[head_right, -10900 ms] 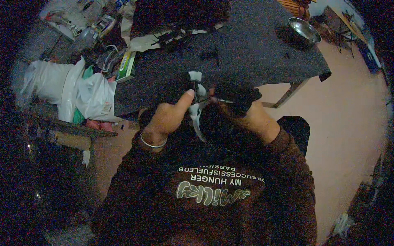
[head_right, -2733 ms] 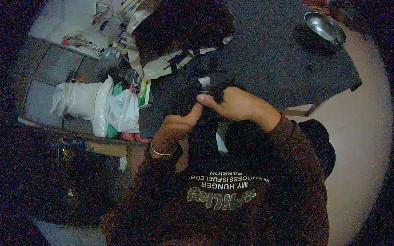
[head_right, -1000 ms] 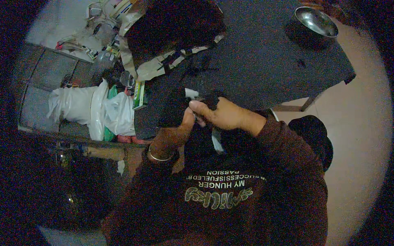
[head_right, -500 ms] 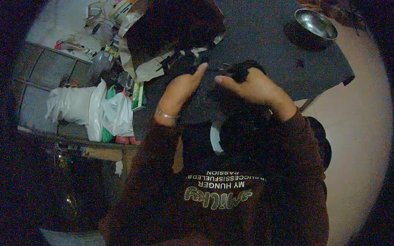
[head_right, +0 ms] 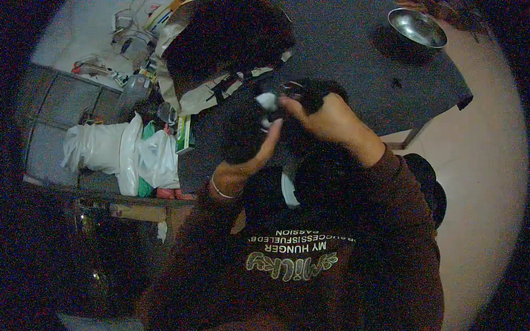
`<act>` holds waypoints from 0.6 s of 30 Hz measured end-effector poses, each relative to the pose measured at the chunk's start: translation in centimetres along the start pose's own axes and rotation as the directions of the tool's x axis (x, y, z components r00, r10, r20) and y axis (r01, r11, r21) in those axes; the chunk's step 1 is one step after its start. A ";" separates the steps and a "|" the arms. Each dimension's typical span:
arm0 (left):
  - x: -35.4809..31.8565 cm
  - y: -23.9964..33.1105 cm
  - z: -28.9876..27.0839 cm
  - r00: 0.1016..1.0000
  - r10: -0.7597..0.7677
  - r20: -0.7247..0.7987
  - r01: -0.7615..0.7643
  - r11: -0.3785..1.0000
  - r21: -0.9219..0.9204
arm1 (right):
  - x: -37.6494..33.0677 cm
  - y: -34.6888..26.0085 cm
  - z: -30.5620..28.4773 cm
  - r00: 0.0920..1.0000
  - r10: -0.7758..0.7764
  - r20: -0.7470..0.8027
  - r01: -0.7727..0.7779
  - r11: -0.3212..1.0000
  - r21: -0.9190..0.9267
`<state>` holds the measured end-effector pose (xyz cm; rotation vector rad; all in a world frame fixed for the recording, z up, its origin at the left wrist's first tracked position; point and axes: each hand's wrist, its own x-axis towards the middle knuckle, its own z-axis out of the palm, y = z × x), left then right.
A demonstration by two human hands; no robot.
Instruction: Assembling small plastic components by attaching white clips to black parts.
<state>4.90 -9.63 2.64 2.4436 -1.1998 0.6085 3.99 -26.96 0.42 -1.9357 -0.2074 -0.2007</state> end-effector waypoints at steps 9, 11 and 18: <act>-3.3 -2.8 -0.4 0.775 -0.467 0.426 0.624 0.460 -0.632 | -0.7 -0.5 1.4 0.949 -0.316 0.017 0.306 0.931 0.201; -1.6 -1.6 -0.3 0.726 -0.370 0.580 0.599 -0.075 -0.797 | -0.4 0.7 1.8 0.850 -0.527 0.022 0.525 0.841 -0.127; -3.3 -1.3 -0.9 0.797 -0.447 0.407 0.567 0.786 -0.248 | -1.4 -2.1 1.5 0.821 -0.563 -0.094 0.555 0.826 -0.100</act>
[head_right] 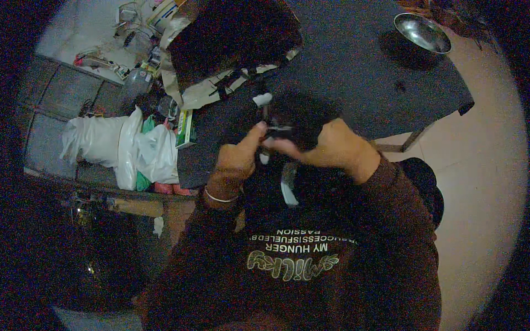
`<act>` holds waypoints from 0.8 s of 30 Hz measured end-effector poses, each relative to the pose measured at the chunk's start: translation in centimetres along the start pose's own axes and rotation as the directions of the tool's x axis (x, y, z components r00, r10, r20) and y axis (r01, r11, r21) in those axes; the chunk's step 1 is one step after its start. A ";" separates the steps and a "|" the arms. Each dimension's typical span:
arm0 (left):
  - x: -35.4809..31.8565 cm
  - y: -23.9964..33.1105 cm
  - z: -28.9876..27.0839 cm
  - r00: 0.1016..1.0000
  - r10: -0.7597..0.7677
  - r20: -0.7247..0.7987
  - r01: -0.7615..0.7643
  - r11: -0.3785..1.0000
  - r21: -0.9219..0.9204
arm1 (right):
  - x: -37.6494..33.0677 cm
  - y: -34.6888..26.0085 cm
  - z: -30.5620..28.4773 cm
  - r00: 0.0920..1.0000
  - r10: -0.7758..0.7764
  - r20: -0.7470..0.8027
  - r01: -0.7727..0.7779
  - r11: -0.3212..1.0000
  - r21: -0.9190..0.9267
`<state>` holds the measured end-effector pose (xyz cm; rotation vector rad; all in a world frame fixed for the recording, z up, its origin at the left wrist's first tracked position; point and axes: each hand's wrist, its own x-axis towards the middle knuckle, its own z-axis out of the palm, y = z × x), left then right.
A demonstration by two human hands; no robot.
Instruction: Assembling small plastic components by attaching white clips to black parts.
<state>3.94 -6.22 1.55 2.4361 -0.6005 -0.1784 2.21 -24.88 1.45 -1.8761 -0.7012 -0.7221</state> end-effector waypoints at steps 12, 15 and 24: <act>0.5 1.3 0.7 0.882 0.289 -0.373 -0.285 0.956 0.068 | -0.7 0.9 0.1 0.847 0.475 0.238 -0.530 0.786 0.320; 0.6 0.6 0.6 0.841 0.463 -0.278 -0.355 0.862 0.362 | -1.1 1.4 -0.1 0.613 0.603 0.511 -0.665 0.743 -0.080; 0.3 2.3 0.3 0.627 0.775 -0.076 -0.460 0.447 0.768 | -1.2 0.8 1.7 0.807 0.447 0.385 -0.550 0.806 0.218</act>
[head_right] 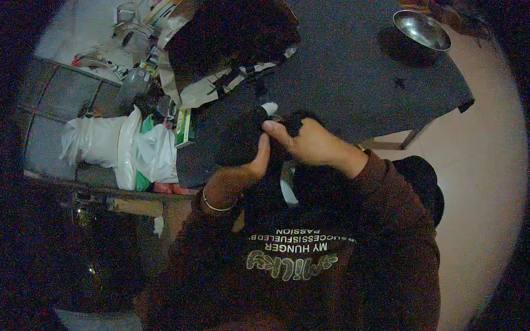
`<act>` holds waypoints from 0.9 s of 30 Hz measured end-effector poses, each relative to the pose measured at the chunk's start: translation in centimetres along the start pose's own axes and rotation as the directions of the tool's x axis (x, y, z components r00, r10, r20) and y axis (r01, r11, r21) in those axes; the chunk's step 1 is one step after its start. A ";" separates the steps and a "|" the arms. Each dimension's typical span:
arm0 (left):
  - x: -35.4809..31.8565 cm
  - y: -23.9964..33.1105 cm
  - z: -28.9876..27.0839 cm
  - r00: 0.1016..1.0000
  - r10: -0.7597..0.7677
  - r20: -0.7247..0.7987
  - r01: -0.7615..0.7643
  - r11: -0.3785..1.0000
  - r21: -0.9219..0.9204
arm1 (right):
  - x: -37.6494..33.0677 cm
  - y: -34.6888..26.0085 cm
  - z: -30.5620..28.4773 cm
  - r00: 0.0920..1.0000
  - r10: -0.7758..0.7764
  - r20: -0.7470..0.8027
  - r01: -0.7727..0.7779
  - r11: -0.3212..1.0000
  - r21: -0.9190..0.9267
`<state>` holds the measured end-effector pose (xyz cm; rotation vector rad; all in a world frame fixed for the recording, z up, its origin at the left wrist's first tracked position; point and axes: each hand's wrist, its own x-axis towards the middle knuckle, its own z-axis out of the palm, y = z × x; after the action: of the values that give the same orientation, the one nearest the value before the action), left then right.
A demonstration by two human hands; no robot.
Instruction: Assembling small plastic components by attaching white clips to black parts.
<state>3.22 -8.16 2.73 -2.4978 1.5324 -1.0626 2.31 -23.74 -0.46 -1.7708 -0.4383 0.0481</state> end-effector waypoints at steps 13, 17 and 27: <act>-1.7 -1.0 -1.0 0.859 -0.421 0.291 0.509 0.761 -0.402 | 0.0 1.3 -0.6 0.998 -0.065 0.014 0.067 0.991 -0.113; -3.6 -2.2 1.3 0.880 -0.405 0.246 0.473 0.721 -0.506 | -0.3 1.9 -0.9 0.999 0.034 0.004 -0.032 0.961 -0.276; -1.8 -1.4 -0.1 0.994 -0.024 0.108 0.071 0.884 -0.462 | -0.2 -0.3 -1.3 0.998 -0.020 -0.060 0.025 0.996 0.082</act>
<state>3.79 -5.97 2.34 -2.8453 1.8926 -0.6090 2.43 -24.98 0.09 -1.6814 -0.4077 -0.0019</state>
